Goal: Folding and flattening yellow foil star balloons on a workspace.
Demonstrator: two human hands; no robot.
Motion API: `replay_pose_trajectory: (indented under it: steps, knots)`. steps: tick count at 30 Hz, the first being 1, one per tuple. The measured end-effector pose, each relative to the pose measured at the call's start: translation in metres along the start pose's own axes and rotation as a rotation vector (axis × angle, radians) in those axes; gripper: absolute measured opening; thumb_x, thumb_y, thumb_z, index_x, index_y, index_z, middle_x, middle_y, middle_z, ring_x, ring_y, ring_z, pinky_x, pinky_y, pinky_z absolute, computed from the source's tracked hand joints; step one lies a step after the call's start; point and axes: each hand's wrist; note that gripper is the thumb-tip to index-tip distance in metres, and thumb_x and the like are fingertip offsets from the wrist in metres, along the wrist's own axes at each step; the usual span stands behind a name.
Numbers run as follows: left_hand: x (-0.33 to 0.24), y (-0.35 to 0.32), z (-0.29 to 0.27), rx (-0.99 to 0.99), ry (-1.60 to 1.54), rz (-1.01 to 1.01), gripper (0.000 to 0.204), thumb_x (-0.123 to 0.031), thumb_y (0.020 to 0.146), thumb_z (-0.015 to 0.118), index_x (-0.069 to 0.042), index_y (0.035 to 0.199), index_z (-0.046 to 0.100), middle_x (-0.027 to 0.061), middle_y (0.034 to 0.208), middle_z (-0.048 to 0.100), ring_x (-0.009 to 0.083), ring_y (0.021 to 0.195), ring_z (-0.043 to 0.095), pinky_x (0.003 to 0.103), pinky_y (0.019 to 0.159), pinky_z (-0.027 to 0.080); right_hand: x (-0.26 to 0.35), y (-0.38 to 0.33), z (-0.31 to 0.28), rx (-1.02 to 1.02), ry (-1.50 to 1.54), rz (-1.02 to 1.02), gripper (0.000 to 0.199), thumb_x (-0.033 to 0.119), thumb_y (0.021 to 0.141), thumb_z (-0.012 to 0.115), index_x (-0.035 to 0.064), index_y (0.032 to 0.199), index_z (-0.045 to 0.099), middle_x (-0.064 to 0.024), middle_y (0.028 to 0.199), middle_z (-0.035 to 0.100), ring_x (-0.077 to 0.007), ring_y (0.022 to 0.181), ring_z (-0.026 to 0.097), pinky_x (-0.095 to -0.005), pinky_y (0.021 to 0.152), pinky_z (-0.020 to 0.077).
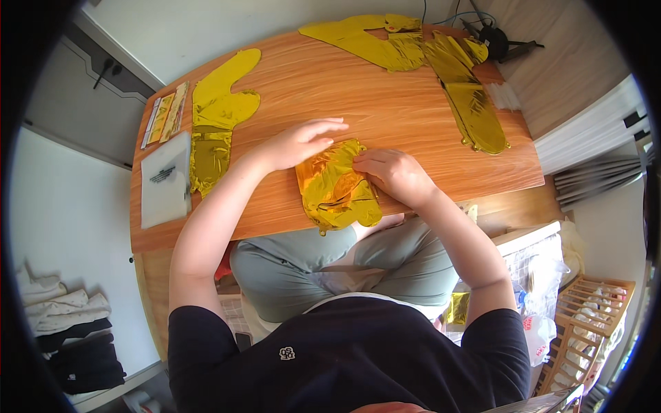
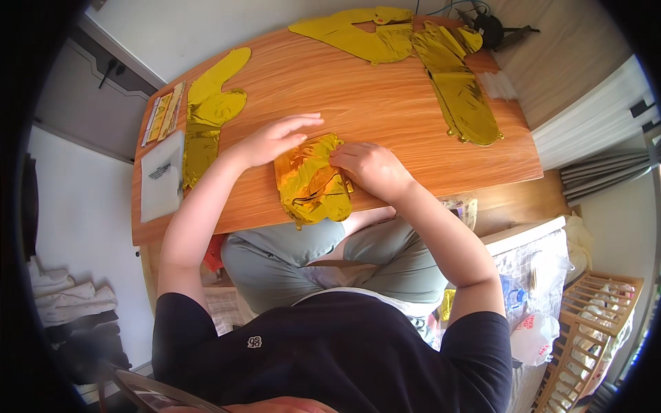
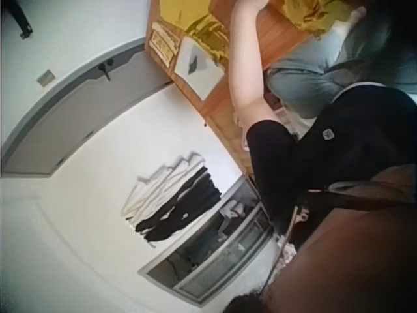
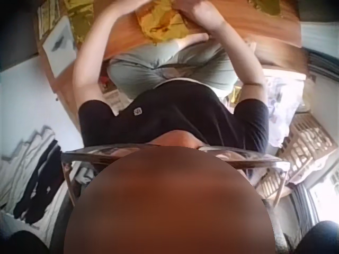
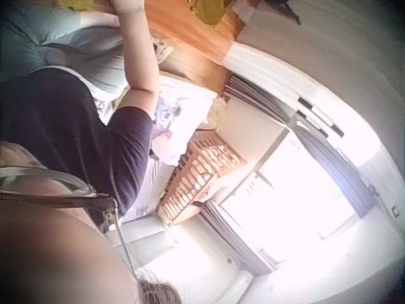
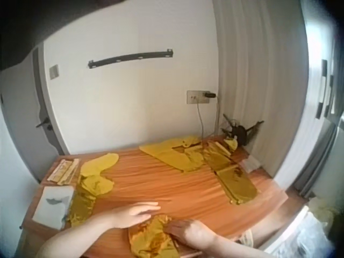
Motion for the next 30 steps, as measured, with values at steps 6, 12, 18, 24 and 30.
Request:
replay_pose_trajectory:
  steps: [6,12,18,24,30]
  knots:
    - [-0.010,0.015,0.023,-0.030,0.774,0.228,0.051,-0.032,0.101,0.067,-0.022,0.150,0.058,0.0077,0.165,0.043,0.0292,0.155,0.036,0.058,0.127,0.027,-0.001,0.000,-0.001,-0.015,0.005,-0.011,0.020,0.006,0.084,0.073,0.0081,0.104,0.074,-0.0068,0.104,0.074,-0.0296,0.096,0.072,-0.0412,0.080,0.0607]
    - [0.002,0.011,0.032,-0.081,0.811,0.197,0.055,-0.037,0.100,0.068,-0.023,0.152,0.057,0.0070,0.165,0.044,0.0311,0.155,0.036,0.059,0.126,0.027,0.001,0.001,-0.002,-0.027,0.000,-0.027,0.020,0.005,0.083,0.074,0.0075,0.103,0.074,-0.0071,0.104,0.074,-0.0297,0.095,0.072,-0.0411,0.080,0.0607]
    - [0.002,0.007,0.042,-0.145,0.871,0.155,0.055,-0.042,0.100,0.065,-0.023,0.152,0.057,0.0060,0.164,0.045,0.0314,0.156,0.033,0.060,0.127,0.023,-0.002,-0.001,-0.001,-0.032,-0.008,-0.039,0.021,0.004,0.083,0.073,0.0067,0.104,0.075,-0.0083,0.108,0.075,-0.0301,0.098,0.073,-0.0409,0.082,0.0608]
    - [0.003,0.003,0.049,-0.103,0.854,0.115,0.068,-0.046,0.100,0.065,-0.019,0.159,0.045,0.0056,0.169,0.036,0.0316,0.160,0.025,0.060,0.129,0.019,-0.002,0.000,-0.006,0.023,0.038,0.013,0.024,0.004,0.083,0.073,0.0065,0.107,0.075,-0.0100,0.109,0.076,-0.0319,0.098,0.073,-0.0410,0.084,0.0606]
    - [0.005,0.000,0.052,-0.066,0.832,0.066,0.084,-0.052,0.097,0.067,-0.020,0.166,0.033,0.0052,0.174,0.027,0.0316,0.162,0.017,0.058,0.130,0.016,0.004,0.007,-0.020,0.069,-0.044,-0.130,0.025,0.006,0.082,0.071,0.0045,0.107,0.075,-0.0104,0.112,0.076,-0.0311,0.106,0.072,-0.0400,0.090,0.0604]
Point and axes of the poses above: each hand's wrist, its own y-axis towards the middle knuckle, its own z-axis out of the palm, x = y × z
